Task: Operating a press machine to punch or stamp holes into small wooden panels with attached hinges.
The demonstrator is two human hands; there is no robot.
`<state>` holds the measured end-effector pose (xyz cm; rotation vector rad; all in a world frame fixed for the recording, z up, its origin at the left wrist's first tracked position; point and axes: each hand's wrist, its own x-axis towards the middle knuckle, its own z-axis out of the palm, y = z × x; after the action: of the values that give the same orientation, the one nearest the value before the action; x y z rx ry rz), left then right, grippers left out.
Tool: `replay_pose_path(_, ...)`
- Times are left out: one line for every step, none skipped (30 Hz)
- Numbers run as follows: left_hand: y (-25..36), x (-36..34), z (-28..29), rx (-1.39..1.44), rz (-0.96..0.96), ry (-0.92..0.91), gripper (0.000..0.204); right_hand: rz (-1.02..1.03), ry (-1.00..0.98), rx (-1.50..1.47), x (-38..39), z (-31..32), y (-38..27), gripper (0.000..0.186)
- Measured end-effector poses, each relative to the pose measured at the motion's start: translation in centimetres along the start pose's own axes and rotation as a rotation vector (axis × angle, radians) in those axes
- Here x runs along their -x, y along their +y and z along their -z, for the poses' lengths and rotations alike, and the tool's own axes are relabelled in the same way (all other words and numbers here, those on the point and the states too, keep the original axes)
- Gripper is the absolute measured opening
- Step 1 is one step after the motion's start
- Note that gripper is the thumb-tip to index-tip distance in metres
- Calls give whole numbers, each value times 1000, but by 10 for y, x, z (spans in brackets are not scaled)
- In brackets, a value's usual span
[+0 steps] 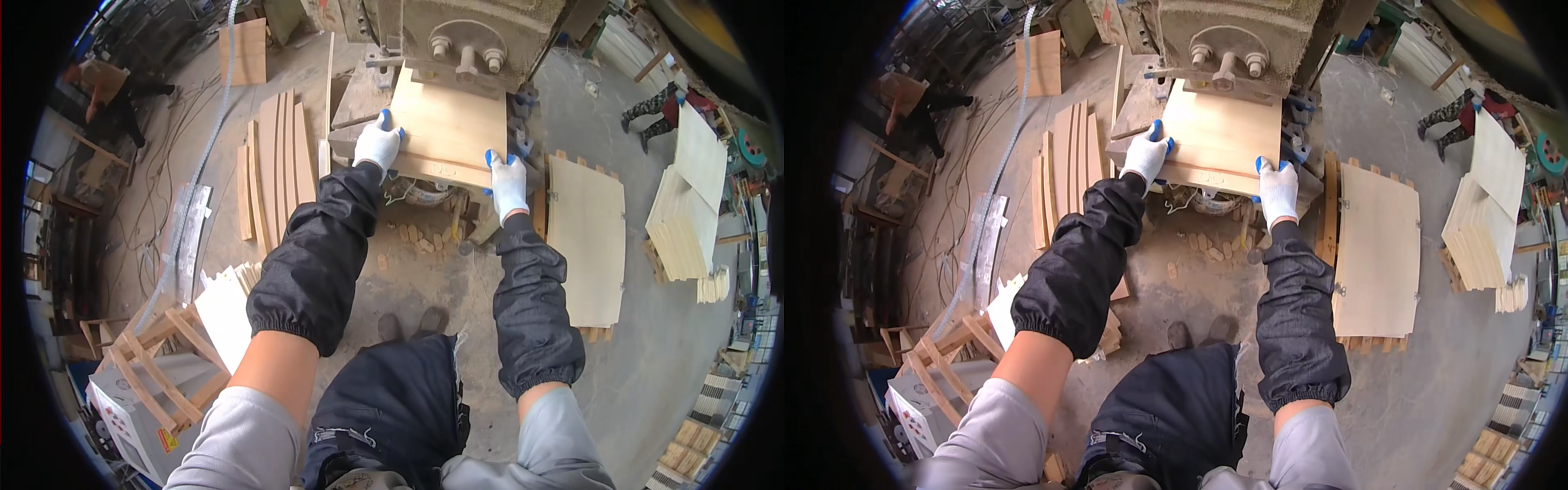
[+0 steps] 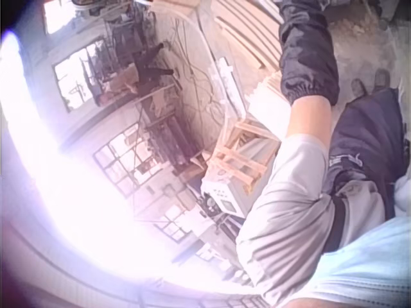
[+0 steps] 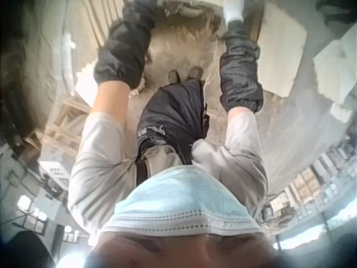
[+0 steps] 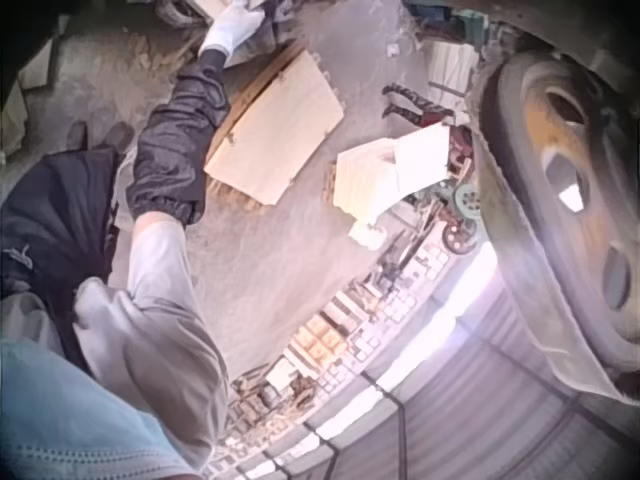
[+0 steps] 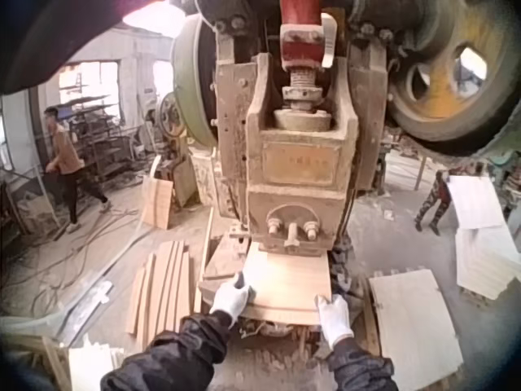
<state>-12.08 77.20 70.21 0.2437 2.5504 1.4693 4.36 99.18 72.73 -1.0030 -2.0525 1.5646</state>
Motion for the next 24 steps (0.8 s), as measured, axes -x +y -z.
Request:
replay_pose_path(1,2,1,8,16,7,63,-11,-27,-21,2,0,-1,40)
replay_pose_path(7,5,-3,24,24,11,62,-13,-46,-38,-2,4,2,39)
replay_pose_path(13,11,-8,15,33,8,63,36,-14,-2,-7,8,14,39)
replay_pose_path(24,21,-15,32,68,-12,62,9,-3,0,-5,16,17,39)
replay_pose_path(18,19,-10,-9,49,8,62,-13,-9,5,0,12,11,39)
replay_pose_path(12,15,-6,-49,30,28,62,-34,-15,12,3,7,4,39)
replay_pose_path(13,16,-7,-53,16,49,62,-32,-15,20,4,9,4,39)
replay_pose_path(7,15,-4,-130,-40,107,63,-31,-31,9,6,5,2,38)
replay_pose_path(0,12,1,-115,-26,100,63,-20,-39,-2,9,-1,-1,37)
replay_pose_path(-2,11,3,-95,-14,87,63,-10,-41,-8,8,-3,1,37)
replay_pose_path(9,17,-3,-63,-7,77,63,-18,-21,1,6,3,5,36)
replay_pose_path(18,22,-7,-48,89,-31,66,-14,-3,2,4,10,11,35)
replay_pose_path(20,23,-5,-56,100,-31,66,-17,-12,11,6,11,9,35)
replay_pose_path(20,24,-4,-64,113,-32,66,-22,-21,21,7,11,7,35)
replay_pose_path(20,24,-3,-87,133,-32,66,-31,-22,3,8,9,6,35)
replay_pose_path(18,23,-2,-110,114,-24,66,-23,-26,2,8,7,4,35)
replay_pose_path(15,21,-1,-75,117,-17,66,-29,-28,-11,9,5,2,35)
replay_pose_path(12,20,0,-40,121,-10,66,-36,-31,-24,9,3,1,35)
replay_pose_path(15,20,0,-37,120,-11,66,-41,-33,-1,10,4,-1,34)
replay_pose_path(16,21,0,-89,113,-12,66,-41,-32,1,10,5,-2,34)
replay_pose_path(18,22,0,-140,107,-14,66,-57,-29,1,12,6,-3,34)
replay_pose_path(19,22,-1,-138,106,-17,66,-72,-24,1,13,7,-6,33)
replay_pose_path(20,23,-2,-157,78,18,64,-73,-21,3,12,8,-5,33)
replay_pose_path(21,23,-2,-176,49,53,63,-70,-19,-4,10,7,-4,33)
